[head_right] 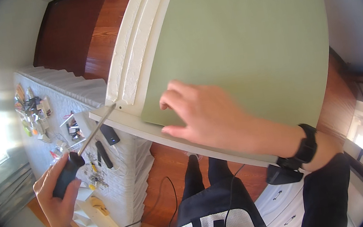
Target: The person assembles a white furniture panel by driving screws with a cordless electric screwdriver and a manual screwdriver. They remove a protective film from the panel surface and continue fastening screws along the edge.
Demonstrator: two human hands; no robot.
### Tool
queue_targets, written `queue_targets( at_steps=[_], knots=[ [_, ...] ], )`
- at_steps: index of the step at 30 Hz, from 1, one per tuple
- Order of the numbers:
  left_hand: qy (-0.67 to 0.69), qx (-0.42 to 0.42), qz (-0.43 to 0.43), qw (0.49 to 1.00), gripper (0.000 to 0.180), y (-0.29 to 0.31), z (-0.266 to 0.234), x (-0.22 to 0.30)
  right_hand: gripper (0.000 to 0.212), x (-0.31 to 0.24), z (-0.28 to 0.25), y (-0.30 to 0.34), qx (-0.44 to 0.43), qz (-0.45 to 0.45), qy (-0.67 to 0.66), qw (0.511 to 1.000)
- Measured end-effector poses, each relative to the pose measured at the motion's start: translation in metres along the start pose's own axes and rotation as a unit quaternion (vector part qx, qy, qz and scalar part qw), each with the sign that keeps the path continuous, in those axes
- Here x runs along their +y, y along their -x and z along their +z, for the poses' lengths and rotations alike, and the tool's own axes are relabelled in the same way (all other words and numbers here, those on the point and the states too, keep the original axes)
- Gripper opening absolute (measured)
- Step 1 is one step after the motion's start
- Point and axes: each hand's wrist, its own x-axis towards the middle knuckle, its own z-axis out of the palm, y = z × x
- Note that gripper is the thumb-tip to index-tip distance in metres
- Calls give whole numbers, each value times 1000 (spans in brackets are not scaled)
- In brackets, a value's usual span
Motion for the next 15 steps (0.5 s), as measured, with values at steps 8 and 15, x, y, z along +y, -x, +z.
queue_targets(
  at_steps=[8, 15],
  knots=[
    [197, -20, -123, 973, 45, 16, 12, 12, 15, 7, -9, -13, 116, 1, -31, 993],
    [480, -151, -331, 798, 43, 71, 85, -3, 6, 32, -61, -1, 288, 153, -242, 914]
  ],
)
